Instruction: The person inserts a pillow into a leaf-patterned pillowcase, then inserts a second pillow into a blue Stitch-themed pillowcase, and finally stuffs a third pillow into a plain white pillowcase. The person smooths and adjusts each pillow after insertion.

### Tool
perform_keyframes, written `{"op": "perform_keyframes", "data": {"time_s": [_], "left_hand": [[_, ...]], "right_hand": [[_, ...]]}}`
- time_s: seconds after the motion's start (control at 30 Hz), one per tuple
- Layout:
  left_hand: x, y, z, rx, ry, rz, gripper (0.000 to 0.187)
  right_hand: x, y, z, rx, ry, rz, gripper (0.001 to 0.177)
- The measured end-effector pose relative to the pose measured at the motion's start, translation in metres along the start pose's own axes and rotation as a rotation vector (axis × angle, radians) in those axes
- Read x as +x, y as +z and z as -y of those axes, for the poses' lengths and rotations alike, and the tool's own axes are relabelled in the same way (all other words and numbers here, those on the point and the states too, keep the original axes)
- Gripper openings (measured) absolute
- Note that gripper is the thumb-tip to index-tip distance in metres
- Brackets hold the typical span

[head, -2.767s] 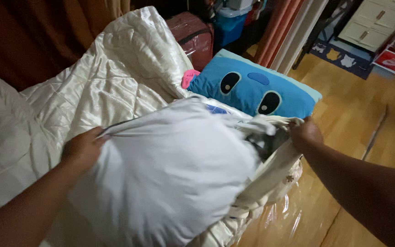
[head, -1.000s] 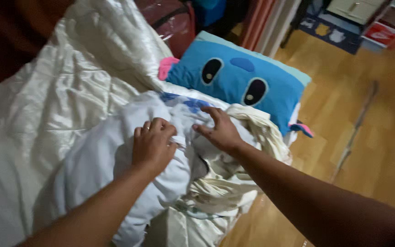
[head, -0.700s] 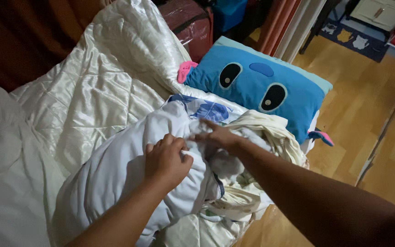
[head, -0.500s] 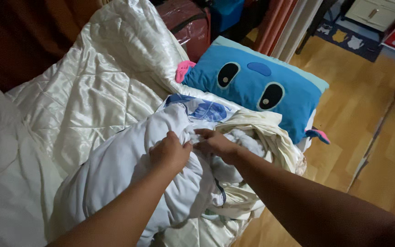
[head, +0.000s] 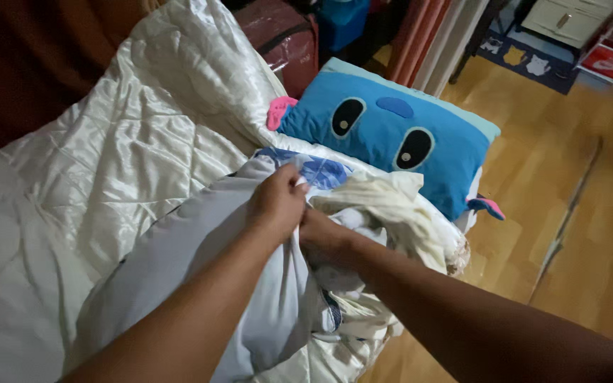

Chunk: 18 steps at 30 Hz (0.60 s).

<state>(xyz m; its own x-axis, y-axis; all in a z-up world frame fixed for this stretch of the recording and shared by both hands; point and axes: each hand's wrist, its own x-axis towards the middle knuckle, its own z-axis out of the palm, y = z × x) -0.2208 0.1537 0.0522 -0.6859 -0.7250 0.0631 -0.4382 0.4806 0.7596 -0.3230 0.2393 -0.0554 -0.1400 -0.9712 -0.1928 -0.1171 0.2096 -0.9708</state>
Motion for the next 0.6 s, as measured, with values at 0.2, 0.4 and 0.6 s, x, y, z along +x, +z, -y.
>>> {"op": "perform_keyframes", "data": {"time_s": [0.2, 0.4, 0.6], "left_hand": [[-0.006, -0.017, -0.013, -0.108, -0.007, -0.013, 0.023], [-0.021, -0.024, 0.014, 0.099, -0.097, -0.065, 0.044], [-0.033, -0.022, 0.008, 0.29, -0.18, 0.309, 0.029]], "right_hand": [[0.048, 0.012, -0.021, -0.183, -0.518, 0.062, 0.036], [0.01, -0.048, 0.018, -0.379, 0.084, -0.28, 0.026], [-0.089, -0.08, 0.033, -0.473, 0.291, -0.934, 0.039]]}}
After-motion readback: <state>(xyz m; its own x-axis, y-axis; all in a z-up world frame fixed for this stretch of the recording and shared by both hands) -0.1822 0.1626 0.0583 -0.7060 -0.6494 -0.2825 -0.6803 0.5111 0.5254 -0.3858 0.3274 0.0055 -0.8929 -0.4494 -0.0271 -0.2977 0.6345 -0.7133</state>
